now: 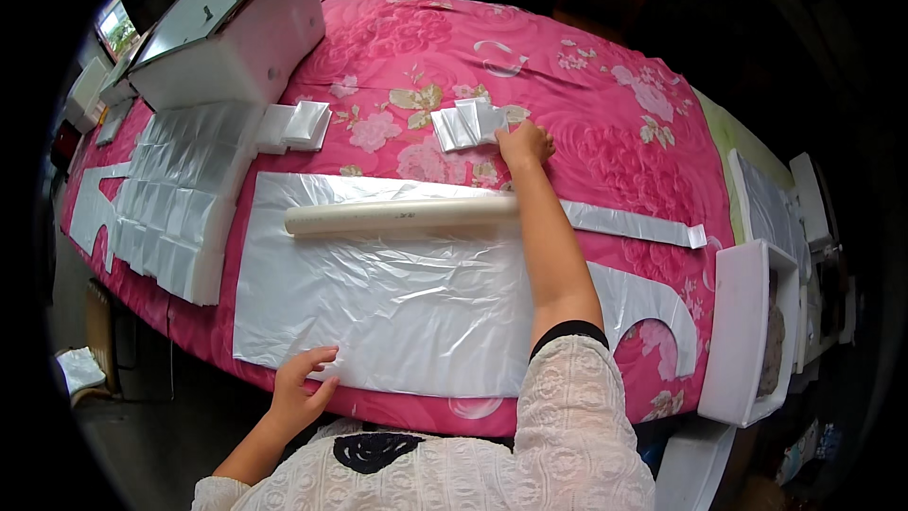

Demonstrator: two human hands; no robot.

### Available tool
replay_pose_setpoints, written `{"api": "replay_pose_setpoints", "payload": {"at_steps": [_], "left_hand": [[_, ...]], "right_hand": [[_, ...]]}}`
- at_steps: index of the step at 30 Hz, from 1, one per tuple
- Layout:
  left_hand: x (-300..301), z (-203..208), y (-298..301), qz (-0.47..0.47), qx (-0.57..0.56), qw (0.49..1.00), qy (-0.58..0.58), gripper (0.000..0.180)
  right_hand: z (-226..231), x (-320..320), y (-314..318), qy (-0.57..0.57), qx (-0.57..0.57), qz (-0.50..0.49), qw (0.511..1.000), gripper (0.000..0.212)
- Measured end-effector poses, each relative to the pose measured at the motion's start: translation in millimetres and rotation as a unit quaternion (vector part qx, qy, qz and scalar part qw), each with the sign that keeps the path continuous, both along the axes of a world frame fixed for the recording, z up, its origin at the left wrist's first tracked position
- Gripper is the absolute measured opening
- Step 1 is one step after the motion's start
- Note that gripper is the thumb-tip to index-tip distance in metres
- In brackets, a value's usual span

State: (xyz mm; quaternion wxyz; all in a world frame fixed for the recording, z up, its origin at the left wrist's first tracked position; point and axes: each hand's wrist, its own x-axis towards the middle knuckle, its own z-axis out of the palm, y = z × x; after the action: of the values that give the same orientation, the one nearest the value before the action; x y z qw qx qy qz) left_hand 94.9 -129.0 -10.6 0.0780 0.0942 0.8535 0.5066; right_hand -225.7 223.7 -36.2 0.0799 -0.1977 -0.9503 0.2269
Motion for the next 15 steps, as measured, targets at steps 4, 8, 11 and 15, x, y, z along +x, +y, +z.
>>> {"api": "replay_pose_setpoints", "payload": {"at_steps": [4, 8, 11, 15], "left_hand": [[3.5, 0.0, -6.7, 0.018, -0.022, 1.000, 0.008, 0.034], [-1.5, -3.3, -5.5, -0.019, -0.016, 0.999, 0.026, 0.035], [-13.2, 0.4, 12.9, -0.087, -0.014, 0.994, 0.070, 0.035], [-17.6, -4.7, 37.7, -0.141, -0.014, 0.986, 0.093, 0.035]], "right_hand": [[0.4, 38.1, -11.8, 0.110, -0.002, 0.155, 0.982, 0.046], [2.1, 122.1, -14.6, 0.146, 0.018, 0.352, 0.924, 0.048], [-0.5, 165.5, 1.2, 0.114, 0.091, 0.342, 0.928, 0.050], [10.1, 223.9, -10.4, 0.051, 0.067, 0.327, 0.941, 0.050]]}}
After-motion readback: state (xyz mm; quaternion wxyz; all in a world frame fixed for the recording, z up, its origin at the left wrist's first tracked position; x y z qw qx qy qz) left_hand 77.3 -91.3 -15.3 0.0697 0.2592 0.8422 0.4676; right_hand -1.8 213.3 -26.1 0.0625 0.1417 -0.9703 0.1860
